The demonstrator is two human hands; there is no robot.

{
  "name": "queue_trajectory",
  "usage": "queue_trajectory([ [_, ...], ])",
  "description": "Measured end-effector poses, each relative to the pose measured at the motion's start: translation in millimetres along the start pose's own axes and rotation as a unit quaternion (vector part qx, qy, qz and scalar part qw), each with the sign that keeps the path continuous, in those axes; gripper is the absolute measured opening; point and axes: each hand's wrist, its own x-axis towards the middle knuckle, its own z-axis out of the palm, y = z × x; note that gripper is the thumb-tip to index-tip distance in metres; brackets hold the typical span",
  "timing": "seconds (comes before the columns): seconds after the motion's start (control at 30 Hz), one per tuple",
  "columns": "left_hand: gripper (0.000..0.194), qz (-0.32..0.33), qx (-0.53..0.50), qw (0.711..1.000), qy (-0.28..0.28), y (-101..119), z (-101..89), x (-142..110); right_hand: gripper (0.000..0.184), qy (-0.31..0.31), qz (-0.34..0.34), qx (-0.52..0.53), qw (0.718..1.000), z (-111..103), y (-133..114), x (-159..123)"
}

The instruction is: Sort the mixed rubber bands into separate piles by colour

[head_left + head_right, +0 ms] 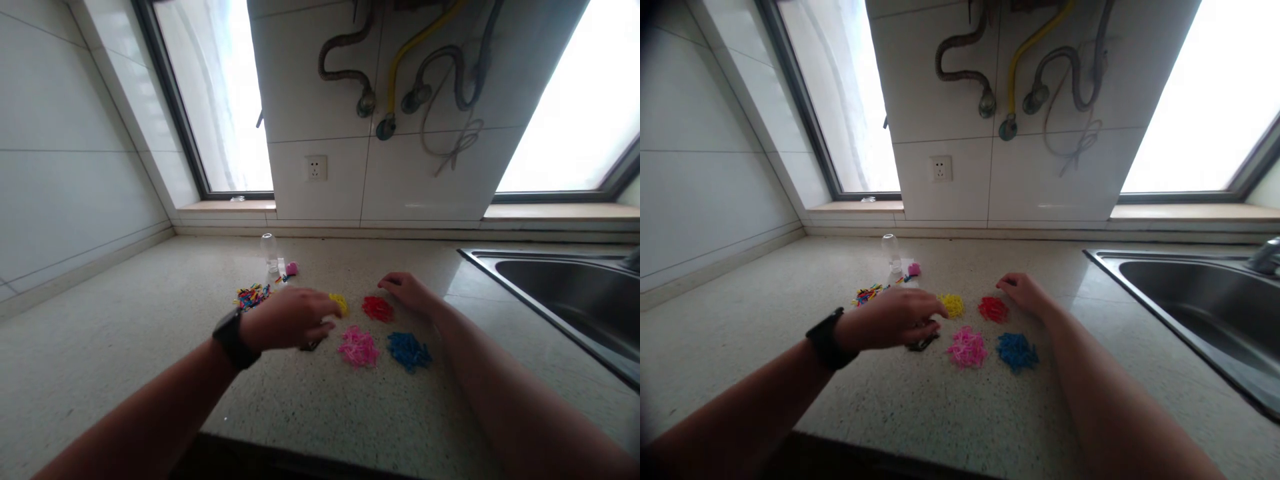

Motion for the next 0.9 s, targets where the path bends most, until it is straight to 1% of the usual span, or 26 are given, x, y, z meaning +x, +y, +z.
queue_trajectory([
  [0.1, 0.022, -0.086, 0.013, 0.996, 0.006, -56.8, -13.3, -17.1, 0.030, -0.007, -0.002, -0.004, 1.000, 0.3, 1.3, 0.8],
  [0.2, 0.023, -0.162, 0.016, 0.987, -0.005, -109.4, -16.8, -41.1, 0.031, -0.011, -0.005, -0.010, 1.000, -0.4, 0.1, 0.4],
  [0.27, 0.023, -0.206, 0.012, 0.978, -0.027, -137.4, -14.8, -57.4, 0.030, -0.010, -0.005, -0.013, 1.000, -1.1, -1.9, -0.3],
  [0.37, 0.020, -0.251, 0.000, 0.965, -0.078, -167.1, -8.6, -77.0, 0.030, -0.012, -0.004, -0.019, 1.000, -1.7, -3.7, -0.9],
  [0.47, 0.023, -0.286, 0.001, 0.950, -0.123, -184.0, -3.4, -88.7, 0.031, -0.010, -0.008, -0.018, 1.000, -1.4, -2.1, -0.4],
  [0.57, 0.030, -0.311, 0.003, 0.937, -0.158, -192.1, -0.6, -94.3, 0.032, -0.009, -0.008, -0.016, 1.000, -0.9, 0.5, 0.5],
  [0.73, 0.032, -0.337, 0.003, 0.923, -0.188, -195.8, 4.0, -95.8, 0.033, -0.014, 0.000, -0.021, 1.000, -1.1, -0.7, 0.5],
  [0.9, 0.033, -0.358, 0.002, 0.913, -0.193, -192.9, 5.7, -93.5, 0.033, -0.017, -0.004, -0.017, 1.000, -0.7, -0.5, 0.7],
])
